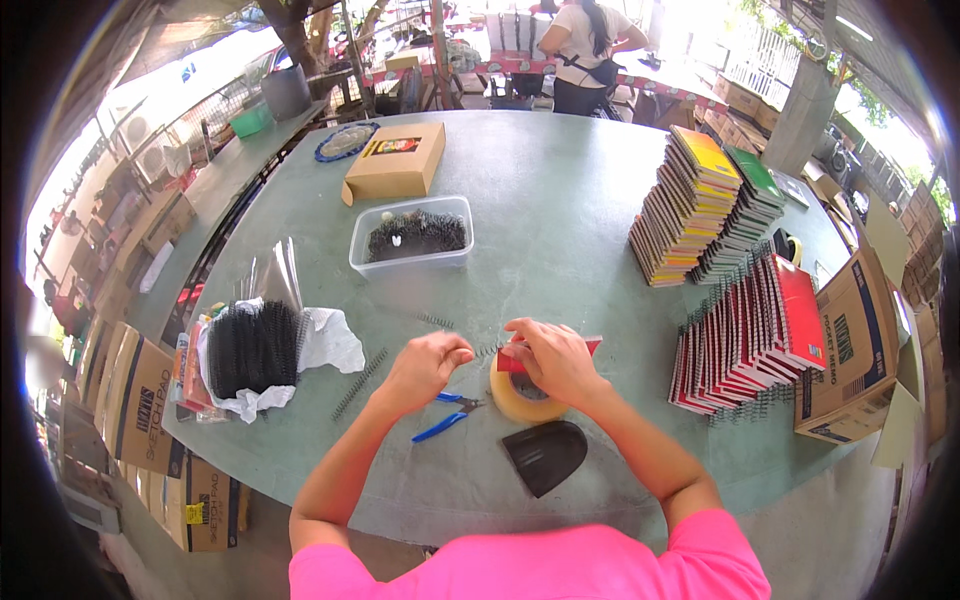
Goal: The person threads a metal spiral coil through the pre-punched holes of a notebook cover and pages, using a small piece of dark material to help rotate the coil, and then uses pliers to cut the excess coil from a stack of assembled notebooks.
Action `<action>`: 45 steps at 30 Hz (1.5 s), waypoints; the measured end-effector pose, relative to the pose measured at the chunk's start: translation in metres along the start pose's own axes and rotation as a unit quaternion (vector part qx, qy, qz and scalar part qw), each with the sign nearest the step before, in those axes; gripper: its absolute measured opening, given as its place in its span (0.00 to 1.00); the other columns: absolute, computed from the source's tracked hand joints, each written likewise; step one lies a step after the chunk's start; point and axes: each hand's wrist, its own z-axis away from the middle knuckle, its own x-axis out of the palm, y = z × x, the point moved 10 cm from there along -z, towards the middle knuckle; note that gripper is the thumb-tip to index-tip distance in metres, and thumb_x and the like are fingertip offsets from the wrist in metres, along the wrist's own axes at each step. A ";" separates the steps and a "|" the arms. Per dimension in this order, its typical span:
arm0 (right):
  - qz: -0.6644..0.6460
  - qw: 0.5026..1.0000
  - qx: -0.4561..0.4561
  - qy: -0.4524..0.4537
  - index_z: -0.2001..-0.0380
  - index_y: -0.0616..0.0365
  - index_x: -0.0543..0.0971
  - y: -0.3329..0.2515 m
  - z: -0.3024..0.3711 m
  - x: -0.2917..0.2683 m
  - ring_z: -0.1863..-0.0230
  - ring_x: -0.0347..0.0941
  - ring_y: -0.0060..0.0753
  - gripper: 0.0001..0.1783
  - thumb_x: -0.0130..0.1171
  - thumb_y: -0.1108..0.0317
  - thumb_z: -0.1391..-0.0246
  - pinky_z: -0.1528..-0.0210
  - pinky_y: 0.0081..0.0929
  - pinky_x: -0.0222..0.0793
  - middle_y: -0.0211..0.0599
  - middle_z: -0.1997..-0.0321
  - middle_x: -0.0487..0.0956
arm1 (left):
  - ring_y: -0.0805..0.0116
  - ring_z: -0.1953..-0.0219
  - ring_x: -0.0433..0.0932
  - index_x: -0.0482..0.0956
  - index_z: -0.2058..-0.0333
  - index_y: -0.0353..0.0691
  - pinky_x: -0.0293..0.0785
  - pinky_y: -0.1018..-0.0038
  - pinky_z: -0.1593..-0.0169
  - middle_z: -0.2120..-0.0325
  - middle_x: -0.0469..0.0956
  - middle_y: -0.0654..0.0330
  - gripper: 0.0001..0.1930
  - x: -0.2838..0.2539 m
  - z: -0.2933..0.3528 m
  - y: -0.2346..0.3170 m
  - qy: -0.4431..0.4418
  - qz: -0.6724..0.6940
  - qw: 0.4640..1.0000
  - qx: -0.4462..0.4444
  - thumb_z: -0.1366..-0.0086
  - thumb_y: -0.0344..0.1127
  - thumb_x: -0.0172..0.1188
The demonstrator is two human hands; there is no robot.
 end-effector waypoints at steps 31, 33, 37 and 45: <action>-0.302 0.916 0.255 -0.064 0.65 0.60 0.81 0.096 0.058 -0.008 0.58 0.74 0.25 0.12 0.66 0.68 0.55 0.59 0.24 0.70 0.35 0.60 0.80 | 0.52 0.59 0.69 0.69 0.48 0.44 0.71 0.63 0.58 0.65 0.68 0.52 0.29 0.173 0.068 0.066 -0.001 -0.057 0.988 0.146 0.52 0.34 0.66; -0.349 0.912 0.215 -0.034 0.64 0.61 0.81 0.086 0.052 -0.003 0.58 0.74 0.24 0.13 0.67 0.68 0.54 0.58 0.22 0.71 0.36 0.59 0.80 | 0.51 0.59 0.69 0.68 0.47 0.44 0.70 0.62 0.57 0.64 0.68 0.51 0.30 0.168 0.067 0.069 0.015 -0.021 0.986 0.162 0.52 0.31 0.65; -0.421 0.881 0.214 -0.002 0.64 0.65 0.81 0.082 0.044 -0.008 0.60 0.74 0.23 0.14 0.67 0.69 0.55 0.61 0.17 0.71 0.37 0.62 0.80 | 0.53 0.63 0.72 0.70 0.48 0.45 0.71 0.61 0.59 0.66 0.70 0.52 0.27 0.087 0.053 0.079 0.056 0.017 0.985 0.163 0.50 0.26 0.61; -0.398 0.870 0.288 0.043 0.68 0.64 0.82 0.093 0.059 -0.004 0.68 0.75 0.20 0.11 0.67 0.69 0.53 0.63 0.17 0.70 0.35 0.69 0.81 | 0.55 0.63 0.73 0.78 0.61 0.44 0.71 0.65 0.59 0.70 0.73 0.56 0.15 0.003 0.032 0.072 0.190 -0.068 0.966 0.163 0.50 0.26 0.62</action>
